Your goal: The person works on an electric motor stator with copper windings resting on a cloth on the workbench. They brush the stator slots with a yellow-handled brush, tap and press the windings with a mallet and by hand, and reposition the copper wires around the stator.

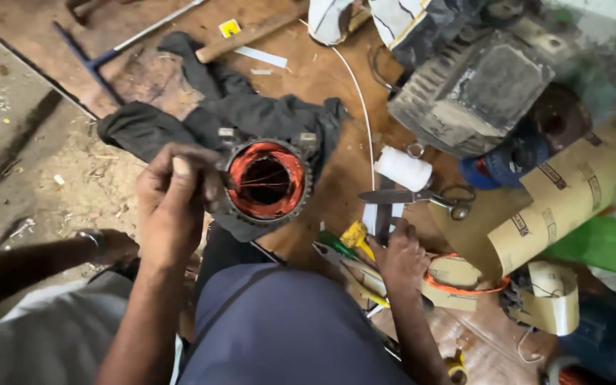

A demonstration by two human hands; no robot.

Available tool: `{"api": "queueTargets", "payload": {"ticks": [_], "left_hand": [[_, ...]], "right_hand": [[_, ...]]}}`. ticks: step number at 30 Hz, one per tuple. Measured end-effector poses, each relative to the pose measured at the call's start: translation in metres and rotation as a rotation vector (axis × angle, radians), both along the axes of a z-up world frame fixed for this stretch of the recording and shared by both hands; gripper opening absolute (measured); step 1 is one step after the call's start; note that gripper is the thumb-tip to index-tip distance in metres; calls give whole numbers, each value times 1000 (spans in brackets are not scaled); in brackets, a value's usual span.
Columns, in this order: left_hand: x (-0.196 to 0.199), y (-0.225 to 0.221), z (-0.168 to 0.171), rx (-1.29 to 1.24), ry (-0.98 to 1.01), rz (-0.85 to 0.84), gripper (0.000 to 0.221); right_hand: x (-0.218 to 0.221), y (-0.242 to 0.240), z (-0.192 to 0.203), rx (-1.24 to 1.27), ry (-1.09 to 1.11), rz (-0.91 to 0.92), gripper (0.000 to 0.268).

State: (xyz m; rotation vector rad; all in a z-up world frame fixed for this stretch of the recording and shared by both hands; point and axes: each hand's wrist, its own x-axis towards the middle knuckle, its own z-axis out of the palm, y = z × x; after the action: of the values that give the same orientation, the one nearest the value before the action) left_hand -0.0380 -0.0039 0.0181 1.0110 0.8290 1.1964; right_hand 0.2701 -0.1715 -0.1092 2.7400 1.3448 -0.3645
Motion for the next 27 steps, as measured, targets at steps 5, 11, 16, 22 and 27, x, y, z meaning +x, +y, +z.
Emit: {"api": "queueTargets", "payload": {"ticks": [5, 11, 16, 22, 27], "left_hand": [[-6, 32, 18, 176, -39, -149, 55], [-50, 77, -52, 193, -89, -118, 82], [-60, 85, -82, 148, 128, -81, 75], [-23, 99, -45, 379, 474, -331, 34], [25, 123, -27, 717, 463, -610, 40]], "right_hand": [[6, -7, -18, 2, 211, -176, 70], [0, -6, -6, 24, 241, -266, 64], [-34, 16, 31, 223, 189, -152, 48], [-101, 81, 80, 759, 378, 61, 33], [-131, 113, 104, 721, 317, 37, 41]]}}
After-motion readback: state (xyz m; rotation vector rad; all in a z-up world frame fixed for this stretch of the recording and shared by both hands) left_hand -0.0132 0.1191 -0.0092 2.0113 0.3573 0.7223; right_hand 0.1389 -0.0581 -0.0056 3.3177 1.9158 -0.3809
